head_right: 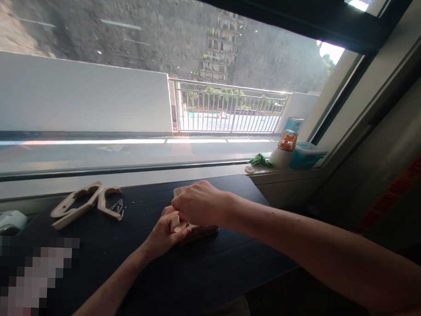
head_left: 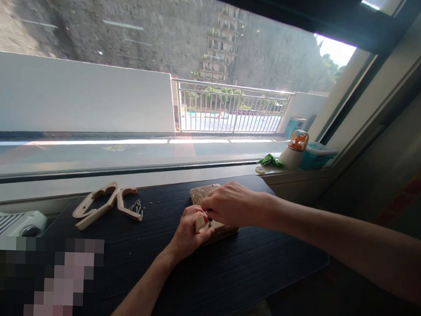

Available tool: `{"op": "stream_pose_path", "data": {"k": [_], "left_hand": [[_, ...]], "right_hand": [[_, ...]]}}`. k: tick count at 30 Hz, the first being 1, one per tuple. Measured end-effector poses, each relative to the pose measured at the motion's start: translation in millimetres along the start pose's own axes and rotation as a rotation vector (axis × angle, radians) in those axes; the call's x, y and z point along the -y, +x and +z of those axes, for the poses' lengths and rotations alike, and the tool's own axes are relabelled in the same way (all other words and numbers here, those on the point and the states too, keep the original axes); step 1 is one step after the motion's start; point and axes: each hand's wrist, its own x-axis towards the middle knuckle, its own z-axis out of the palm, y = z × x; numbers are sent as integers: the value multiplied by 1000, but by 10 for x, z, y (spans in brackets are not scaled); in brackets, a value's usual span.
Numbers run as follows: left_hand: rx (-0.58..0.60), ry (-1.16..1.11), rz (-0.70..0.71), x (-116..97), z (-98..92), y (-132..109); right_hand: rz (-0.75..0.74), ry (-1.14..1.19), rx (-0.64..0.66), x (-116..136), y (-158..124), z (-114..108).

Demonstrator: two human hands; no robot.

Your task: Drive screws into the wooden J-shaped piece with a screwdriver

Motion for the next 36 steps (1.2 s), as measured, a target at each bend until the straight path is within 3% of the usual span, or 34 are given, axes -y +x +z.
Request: {"op": "stream_pose_path", "data": {"k": [6, 12, 14, 17, 21, 25, 28, 33, 36], "left_hand": [[16, 14, 13, 12, 2, 9], [-34, -11, 56, 58, 29, -7], [-30, -4, 55, 62, 31, -6], [-16, 8, 44, 51, 26, -1], [-7, 7, 17, 31, 14, 0], [-5, -3, 13, 27, 11, -4], [-14, -12, 29, 35, 22, -4], [-40, -11, 47, 75, 50, -2], [-34, -4, 54, 93, 56, -4]], "right_hand": [[-51, 47, -32, -36, 26, 74], [223, 43, -160, -28, 106, 261], [248, 20, -172, -20, 100, 260], [167, -22, -134, -13, 55, 187], [-70, -71, -64, -21, -16, 80], [-186, -62, -64, -57, -30, 116], [-121, 5, -87, -89, -5, 205], [151, 28, -96, -121, 32, 275], [156, 19, -64, -123, 16, 222]]}}
